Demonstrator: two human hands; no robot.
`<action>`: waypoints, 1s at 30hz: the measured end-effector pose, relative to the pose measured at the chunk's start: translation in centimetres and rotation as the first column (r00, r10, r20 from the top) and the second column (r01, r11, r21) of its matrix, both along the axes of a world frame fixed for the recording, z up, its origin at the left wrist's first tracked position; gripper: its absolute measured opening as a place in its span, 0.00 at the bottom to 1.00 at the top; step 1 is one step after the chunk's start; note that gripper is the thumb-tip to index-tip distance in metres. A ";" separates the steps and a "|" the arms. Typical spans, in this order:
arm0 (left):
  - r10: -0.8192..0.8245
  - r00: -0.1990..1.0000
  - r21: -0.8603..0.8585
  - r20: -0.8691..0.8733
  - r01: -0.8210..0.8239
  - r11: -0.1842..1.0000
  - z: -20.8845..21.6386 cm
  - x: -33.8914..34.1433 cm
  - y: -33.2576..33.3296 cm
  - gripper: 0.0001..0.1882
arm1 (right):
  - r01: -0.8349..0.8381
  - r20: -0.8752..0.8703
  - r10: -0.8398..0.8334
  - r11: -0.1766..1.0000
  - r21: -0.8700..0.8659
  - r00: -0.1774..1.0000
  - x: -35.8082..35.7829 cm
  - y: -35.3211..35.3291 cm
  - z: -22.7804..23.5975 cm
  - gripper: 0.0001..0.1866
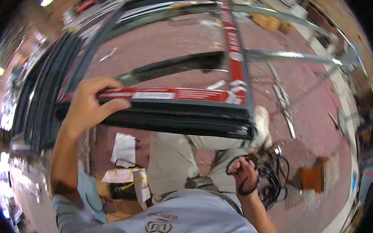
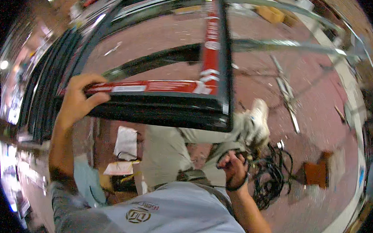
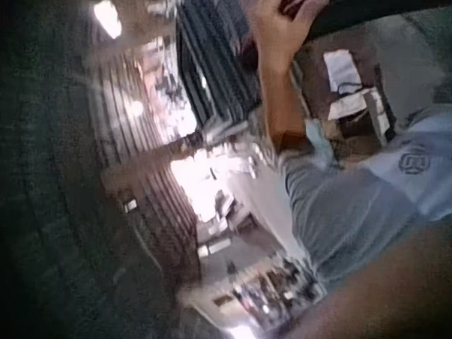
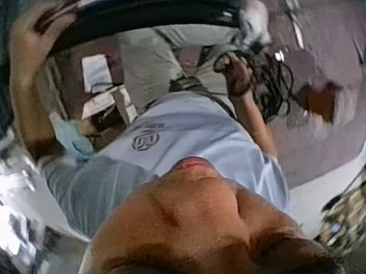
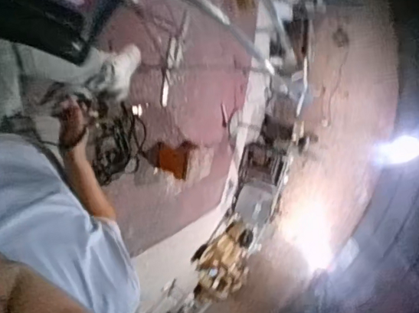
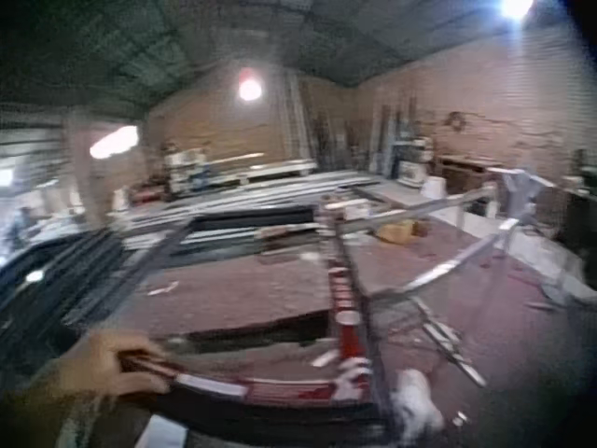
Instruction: The person uses shears to cut and trim black rubber weatherstripping along the edges of a rectangular window frame. They repeatedly measure, cut, and fit the rubber pieces into the frame's grooves, adjusting the frame's position as needed.
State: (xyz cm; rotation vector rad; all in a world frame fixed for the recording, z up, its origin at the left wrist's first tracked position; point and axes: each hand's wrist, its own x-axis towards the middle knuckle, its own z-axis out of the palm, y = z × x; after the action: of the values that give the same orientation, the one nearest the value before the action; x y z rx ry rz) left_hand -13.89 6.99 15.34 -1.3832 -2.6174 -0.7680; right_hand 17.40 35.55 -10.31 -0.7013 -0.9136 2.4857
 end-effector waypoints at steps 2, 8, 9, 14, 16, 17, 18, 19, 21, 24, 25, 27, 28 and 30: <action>-0.085 0.996 0.016 0.014 0.085 0.996 0.2 -1.0 -0.5 0.24 | -0.008 -0.025 0.006 0.996 -0.085 1.000 0.9 0.7 -1.2 0.10; -0.006 1.000 -0.058 0.007 0.006 0.998 0.6 -1.3 -2.6 0.23 | -0.095 -0.016 0.095 0.995 0.019 0.995 1.7 1.2 -1.2 0.20; -0.021 1.000 -0.046 -0.023 0.020 0.999 0.3 -1.4 -2.7 0.23 | -0.105 -0.001 0.105 0.994 0.023 0.995 1.5 1.1 -0.4 0.21; 0.075 0.987 0.010 0.145 -0.077 0.997 0.0 -2.7 -4.6 0.22 | -0.117 -0.039 0.118 0.993 0.023 0.992 1.1 1.8 -0.7 0.21; 0.016 0.998 0.006 0.053 -0.016 1.000 0.1 -2.8 -5.2 0.22 | -0.084 -0.003 0.084 0.996 0.032 0.996 1.1 1.3 -0.1 0.20; -0.028 0.999 0.004 -0.031 0.028 1.000 0.0 -2.6 -5.1 0.22 | -0.095 -0.005 0.095 0.995 0.043 0.995 1.0 1.6 -0.4 0.19; -0.067 0.991 0.001 -0.113 0.067 0.998 -0.2 -2.3 -5.2 0.22 | -0.096 0.006 0.096 0.995 0.032 0.995 0.9 1.6 -0.5 0.19; -0.088 0.980 0.056 -0.180 0.099 0.993 -0.7 -2.3 -4.8 0.24 | -0.097 0.016 0.097 0.995 0.022 0.995 0.8 1.6 -0.6 0.18; 0.020 0.997 -0.018 -0.070 -0.021 1.000 -0.1 -1.9 -4.4 0.25 | -0.091 0.045 0.089 0.995 0.028 0.995 0.3 1.1 0.2 0.15; 0.039 0.996 -0.025 -0.074 -0.041 0.999 -0.2 -2.0 -4.3 0.26 | -0.144 -0.042 0.145 0.989 0.021 0.989 0.3 1.5 -0.2 0.18; 0.020 0.993 -0.003 -0.113 -0.020 1.000 -0.4 -2.1 -4.5 0.25 | -0.152 -0.055 0.153 0.988 0.022 0.987 0.2 1.6 -0.3 0.18; -0.008 0.986 0.028 -0.166 0.013 1.000 -0.8 -2.3 -5.0 0.25 | -0.165 -0.081 0.166 0.986 0.023 0.983 0.2 1.9 -0.6 0.19; -0.018 0.984 0.037 -0.179 0.025 0.999 -0.9 -2.5 -5.2 0.25 | -0.154 -0.079 0.155 0.988 0.022 0.985 0.3 1.9 -0.6 0.19; -0.022 0.984 0.044 -0.175 0.030 0.999 -0.9 -3.0 -6.1 0.25 | -0.135 -0.076 0.136 0.991 0.017 0.988 0.6 1.8 -0.6 0.19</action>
State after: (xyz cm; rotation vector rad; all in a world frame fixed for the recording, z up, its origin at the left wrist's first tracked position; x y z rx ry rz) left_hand -16.92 0.93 14.40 -1.4063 -2.4386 -0.6729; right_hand 18.04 37.31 -10.91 -0.5522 -0.9772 2.6035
